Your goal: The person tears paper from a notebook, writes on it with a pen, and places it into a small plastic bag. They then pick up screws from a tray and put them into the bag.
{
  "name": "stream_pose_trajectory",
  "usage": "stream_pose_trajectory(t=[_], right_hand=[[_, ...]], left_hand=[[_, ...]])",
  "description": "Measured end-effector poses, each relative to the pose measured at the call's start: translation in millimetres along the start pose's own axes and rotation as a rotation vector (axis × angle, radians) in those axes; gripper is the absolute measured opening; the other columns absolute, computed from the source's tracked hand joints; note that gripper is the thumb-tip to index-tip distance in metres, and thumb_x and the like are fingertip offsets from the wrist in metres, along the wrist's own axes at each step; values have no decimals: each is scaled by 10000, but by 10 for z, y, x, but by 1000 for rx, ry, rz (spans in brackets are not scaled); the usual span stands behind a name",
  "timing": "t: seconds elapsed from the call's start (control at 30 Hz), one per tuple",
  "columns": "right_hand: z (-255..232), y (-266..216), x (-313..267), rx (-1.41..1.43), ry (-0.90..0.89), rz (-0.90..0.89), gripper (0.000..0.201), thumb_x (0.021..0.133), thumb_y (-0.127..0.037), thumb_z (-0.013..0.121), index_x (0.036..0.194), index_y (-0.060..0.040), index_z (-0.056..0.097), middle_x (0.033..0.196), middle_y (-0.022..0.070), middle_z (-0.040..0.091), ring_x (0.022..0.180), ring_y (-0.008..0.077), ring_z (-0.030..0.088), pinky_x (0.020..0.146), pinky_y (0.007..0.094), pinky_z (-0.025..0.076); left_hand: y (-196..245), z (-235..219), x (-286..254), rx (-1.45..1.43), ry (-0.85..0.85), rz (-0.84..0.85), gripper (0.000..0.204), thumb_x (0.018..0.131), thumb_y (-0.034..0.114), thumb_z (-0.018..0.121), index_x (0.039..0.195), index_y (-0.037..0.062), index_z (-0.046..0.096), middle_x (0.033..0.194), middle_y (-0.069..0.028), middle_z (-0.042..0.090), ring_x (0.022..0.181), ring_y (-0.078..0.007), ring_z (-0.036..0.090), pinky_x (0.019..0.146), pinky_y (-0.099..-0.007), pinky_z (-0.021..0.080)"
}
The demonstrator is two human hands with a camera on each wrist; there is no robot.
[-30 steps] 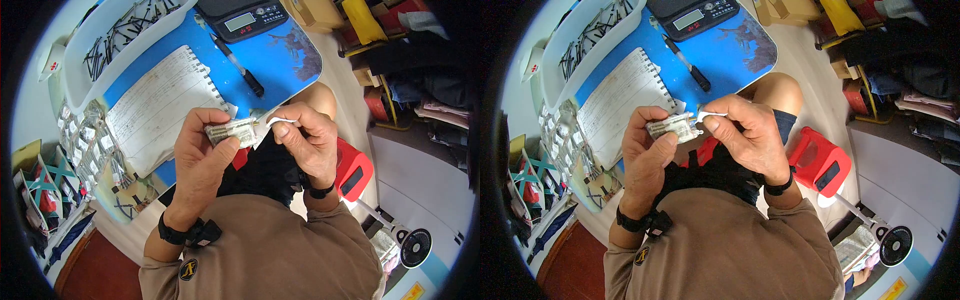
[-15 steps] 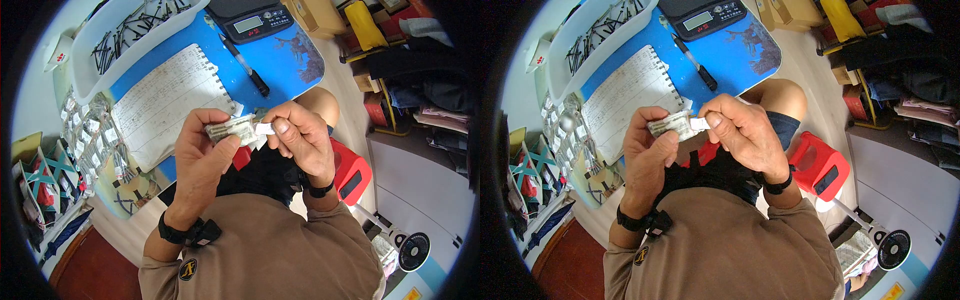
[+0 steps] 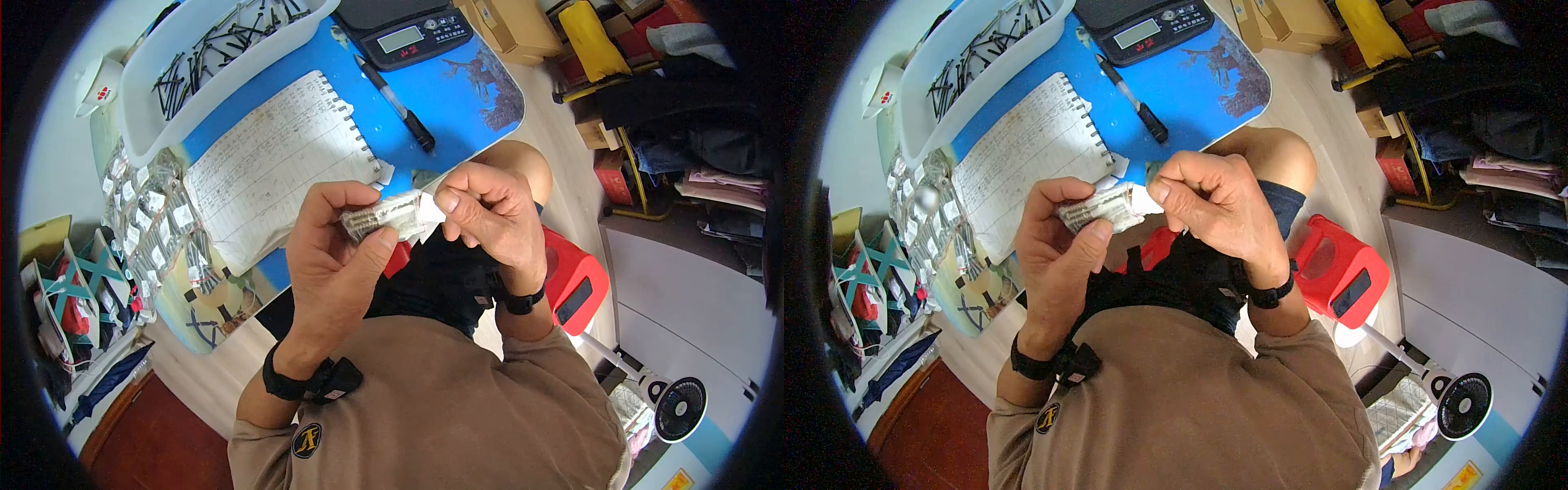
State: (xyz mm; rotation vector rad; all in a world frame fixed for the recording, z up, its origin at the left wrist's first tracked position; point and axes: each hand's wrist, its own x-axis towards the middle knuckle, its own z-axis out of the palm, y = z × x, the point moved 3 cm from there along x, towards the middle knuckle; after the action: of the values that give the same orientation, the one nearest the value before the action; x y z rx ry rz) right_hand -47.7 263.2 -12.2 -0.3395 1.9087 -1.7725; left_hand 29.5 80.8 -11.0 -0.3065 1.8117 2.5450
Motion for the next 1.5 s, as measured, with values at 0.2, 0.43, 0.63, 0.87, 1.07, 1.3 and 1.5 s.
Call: stream_pose_trajectory(t=[0.2,0.43,0.63,0.87,1.07,1.3,1.5], right_hand=[[41,-27,13,-67,-100,-91,168,956,-140,680,850,-13,648,597,13,578,535,60,521,486,252,395],[58,-14,27,-228,-87,-207,130,906,-133,722,873,-29,652,644,74,593,564,166,601,528,299,444],[145,-79,-22,-336,11,-329,118,875,-144,742,874,-43,681,704,109,648,607,247,654,562,328,486],[164,-166,-61,-449,84,-284,89,846,-120,759,841,-47,709,718,120,673,616,262,673,558,334,502],[205,-135,-67,-475,67,-314,100,840,-129,765,838,-44,712,721,121,675,627,268,680,561,338,512],[221,-108,-23,-498,36,-455,106,850,-137,754,871,-47,703,739,122,674,647,277,681,585,352,515],[203,22,-36,-253,20,-356,102,880,-98,739,940,-24,702,751,86,669,612,173,638,564,295,480]], left_hand=[[-27,-15,-10,-51,-6,0,343,899,-25,667,1202,9,510,1103,-58,562,976,-76,581,827,-227,520],[-20,-45,-14,-33,-17,-27,335,910,-7,659,1207,8,504,1074,-56,579,918,-64,587,756,-208,522],[-50,-68,-17,-37,-61,-82,292,934,33,648,1198,1,527,998,-56,625,713,-29,540,553,-167,443],[-67,-94,-17,6,-39,-67,222,978,65,596,1186,-12,588,968,-64,641,652,-28,523,543,-169,429],[-59,-101,-12,38,-33,-67,212,1004,107,569,1172,-17,607,926,-67,655,616,-35,535,539,-174,431],[-45,-87,-8,47,-16,-64,224,1007,138,575,1173,-7,616,909,-65,676,626,-36,580,511,-165,417],[-20,-123,-5,35,10,-109,242,1011,192,580,1172,20,637,858,-33,682,599,-29,583,499,-145,395]])
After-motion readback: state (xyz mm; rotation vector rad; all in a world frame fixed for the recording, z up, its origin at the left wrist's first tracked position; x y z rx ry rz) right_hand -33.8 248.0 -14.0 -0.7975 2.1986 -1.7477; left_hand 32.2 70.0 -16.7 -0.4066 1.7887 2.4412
